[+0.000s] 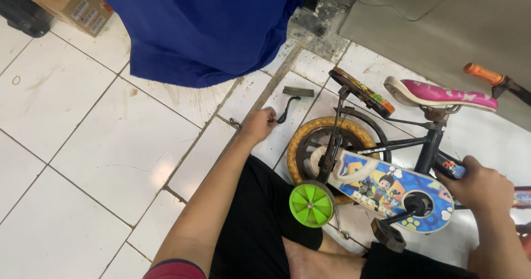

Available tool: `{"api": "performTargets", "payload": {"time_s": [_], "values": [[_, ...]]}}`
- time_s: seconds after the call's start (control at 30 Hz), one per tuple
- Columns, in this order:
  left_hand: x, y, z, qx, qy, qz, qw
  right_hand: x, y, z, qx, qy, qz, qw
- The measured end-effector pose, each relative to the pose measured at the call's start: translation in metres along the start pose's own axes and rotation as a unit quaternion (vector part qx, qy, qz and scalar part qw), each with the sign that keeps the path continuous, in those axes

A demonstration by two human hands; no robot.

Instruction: The person removes a training wheel from a child's bicycle using a wrench, then reattaches it to the opposite side of the rear wheel. They tighten the bolts to secure the wheel in place.

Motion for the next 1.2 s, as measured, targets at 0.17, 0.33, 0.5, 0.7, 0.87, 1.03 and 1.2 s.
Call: {"api": "performTargets", "payload": {"time_s": [0.17, 0.33, 0.5, 0.7, 0.87, 1.03, 1.2], "values": [[0.036, 0.036, 0.020, -0.025, -0.094, 0.051, 0.994, 0.003, -0.001, -0.002, 0.005, 0.002, -0.005, 1.000], [0.069, 0.054, -0.006, 0.091, -0.041, 0.041, 0.994, 0.002, 0.000, -0.003, -0.006, 0.007, -0.019, 1.000], [0.072, 0.053, -0.020, 0.088, -0.044, 0.015, 0.995, 0.002, 0.001, 0.001, -0.010, 0.014, -0.019, 1.000], [0.060, 0.047, -0.016, 0.104, -0.050, -0.016, 0.993, 0.000, 0.000, 0.000, 0.016, 0.012, -0.017, 1.000], [0.036, 0.031, 0.010, 0.057, -0.047, -0.002, 0.997, 0.002, -0.002, -0.005, -0.009, 0.015, -0.014, 1.000], [-0.022, 0.018, 0.062, 0.121, 0.021, 0.208, 0.970, -0.001, 0.000, -0.003, 0.001, 0.013, -0.009, 1.000], [-0.061, 0.042, 0.049, 0.146, 0.147, 0.327, 0.922, 0.002, -0.003, -0.009, -0.004, -0.014, 0.009, 1.000]]}}
Point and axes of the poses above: each hand's wrist, its own x-axis towards the middle knuckle, its own z-axis out of the back of the hand, y = z × x, the point moved 2 cm from there along x, towards the middle knuckle, and after that the axes turned 2 degrees about -z, right-handed, at the moved point
